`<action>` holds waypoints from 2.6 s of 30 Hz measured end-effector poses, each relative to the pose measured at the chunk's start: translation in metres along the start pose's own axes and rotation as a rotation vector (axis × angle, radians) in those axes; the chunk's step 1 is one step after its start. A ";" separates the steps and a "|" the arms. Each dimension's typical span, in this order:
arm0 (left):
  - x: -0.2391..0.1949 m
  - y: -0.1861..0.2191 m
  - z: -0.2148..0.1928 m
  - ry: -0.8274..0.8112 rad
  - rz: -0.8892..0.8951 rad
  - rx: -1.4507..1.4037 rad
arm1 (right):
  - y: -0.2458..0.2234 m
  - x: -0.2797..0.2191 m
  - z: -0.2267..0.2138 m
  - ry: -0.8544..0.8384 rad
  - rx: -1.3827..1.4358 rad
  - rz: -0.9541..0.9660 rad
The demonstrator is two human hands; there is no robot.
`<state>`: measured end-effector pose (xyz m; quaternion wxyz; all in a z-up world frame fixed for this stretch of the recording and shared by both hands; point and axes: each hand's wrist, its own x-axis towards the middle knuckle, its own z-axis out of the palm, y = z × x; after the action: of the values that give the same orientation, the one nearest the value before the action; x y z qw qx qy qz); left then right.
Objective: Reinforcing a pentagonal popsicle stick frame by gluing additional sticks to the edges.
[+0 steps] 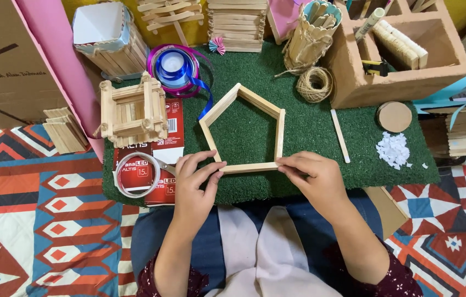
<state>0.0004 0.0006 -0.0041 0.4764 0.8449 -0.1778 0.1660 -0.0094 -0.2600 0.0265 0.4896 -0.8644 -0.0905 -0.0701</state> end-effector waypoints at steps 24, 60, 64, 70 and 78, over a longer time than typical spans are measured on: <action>-0.011 -0.016 0.012 0.084 0.114 0.290 | 0.016 -0.008 0.012 0.090 -0.087 -0.092; -0.005 0.012 -0.015 -0.127 -0.116 -0.052 | 0.024 -0.006 0.009 0.084 0.050 -0.056; -0.012 -0.001 -0.003 -0.097 -0.037 0.035 | 0.020 -0.013 0.020 0.170 -0.017 -0.142; -0.014 -0.010 0.012 0.035 0.072 0.169 | 0.020 -0.012 0.024 0.262 -0.115 -0.283; -0.019 -0.011 0.025 0.165 0.260 0.412 | 0.014 -0.013 0.029 0.408 -0.539 -0.538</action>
<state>-0.0081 -0.0134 -0.0333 0.2818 0.8777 -0.2080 0.3269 -0.0176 -0.2431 -0.0026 0.2183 -0.8755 -0.1924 -0.3857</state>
